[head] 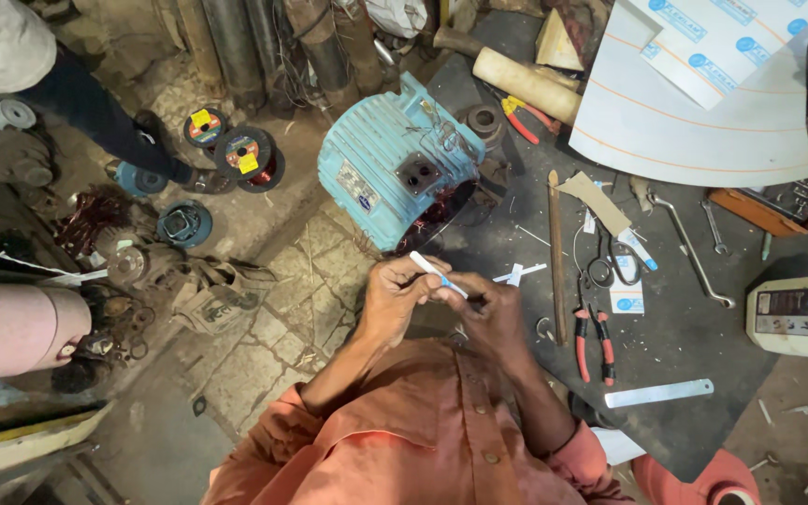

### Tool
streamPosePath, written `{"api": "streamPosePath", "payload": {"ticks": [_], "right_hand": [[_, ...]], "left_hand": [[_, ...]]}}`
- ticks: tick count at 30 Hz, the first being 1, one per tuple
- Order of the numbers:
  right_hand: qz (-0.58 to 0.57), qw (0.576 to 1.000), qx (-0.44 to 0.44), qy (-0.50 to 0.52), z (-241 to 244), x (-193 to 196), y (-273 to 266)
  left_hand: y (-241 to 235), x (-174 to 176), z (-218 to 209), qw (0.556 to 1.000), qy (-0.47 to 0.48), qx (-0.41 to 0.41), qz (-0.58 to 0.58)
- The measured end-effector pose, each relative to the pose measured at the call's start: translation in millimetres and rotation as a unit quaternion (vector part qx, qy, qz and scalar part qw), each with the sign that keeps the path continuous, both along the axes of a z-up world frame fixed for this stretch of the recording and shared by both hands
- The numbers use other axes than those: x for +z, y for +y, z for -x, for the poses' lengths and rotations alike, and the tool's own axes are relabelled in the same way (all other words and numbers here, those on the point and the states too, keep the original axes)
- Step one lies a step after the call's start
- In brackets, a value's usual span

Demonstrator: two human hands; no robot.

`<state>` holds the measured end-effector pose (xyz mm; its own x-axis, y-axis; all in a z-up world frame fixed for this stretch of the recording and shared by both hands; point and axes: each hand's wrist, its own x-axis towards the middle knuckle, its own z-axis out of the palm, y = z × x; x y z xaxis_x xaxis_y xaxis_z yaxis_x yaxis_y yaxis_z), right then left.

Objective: The person works on a light-blue electric motor stator, arranging copper windings by hand, inserting white insulating strips into the slots, and using a hammer and metal bar to tap the stator body. The person repeatedly adjusts the windings and insulating pieces throughout the clip.

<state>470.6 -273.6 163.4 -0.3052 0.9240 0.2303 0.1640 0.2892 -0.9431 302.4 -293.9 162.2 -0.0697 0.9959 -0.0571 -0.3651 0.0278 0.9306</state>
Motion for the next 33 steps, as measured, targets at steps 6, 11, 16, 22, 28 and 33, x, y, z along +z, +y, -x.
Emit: {"api": "streamPosePath", "payload": {"ticks": [6, 11, 16, 22, 28, 33], "right_hand": [[-0.003, 0.998, -0.027, -0.049, 5.5, -0.1, -8.8], [-0.054, 0.996, -0.029, -0.064, 4.0, 5.8, -8.2], [-0.017, 0.998, -0.032, -0.043, 7.2, 1.4, -13.0], [0.066, 0.995, -0.064, -0.043, 20.6, -8.7, -22.1], [0.052, 0.993, -0.064, -0.090, 23.4, -2.4, -24.0], [-0.029, 0.999, -0.011, -0.019, 22.4, -4.8, -16.2]], "left_hand": [[-4.6, -7.0, -1.3, 0.998, -0.049, 0.009, -0.048], [-4.1, -3.7, 6.8, 0.998, -0.045, 0.027, -0.022], [-7.0, -4.9, 10.5, 0.999, 0.029, -0.014, -0.009], [-2.1, -6.4, 26.2, 0.997, 0.046, -0.051, 0.018], [2.7, 3.7, 39.6, 0.996, 0.054, -0.069, 0.006], [1.6, -1.2, 18.6, 0.991, 0.130, -0.022, 0.011]]}}
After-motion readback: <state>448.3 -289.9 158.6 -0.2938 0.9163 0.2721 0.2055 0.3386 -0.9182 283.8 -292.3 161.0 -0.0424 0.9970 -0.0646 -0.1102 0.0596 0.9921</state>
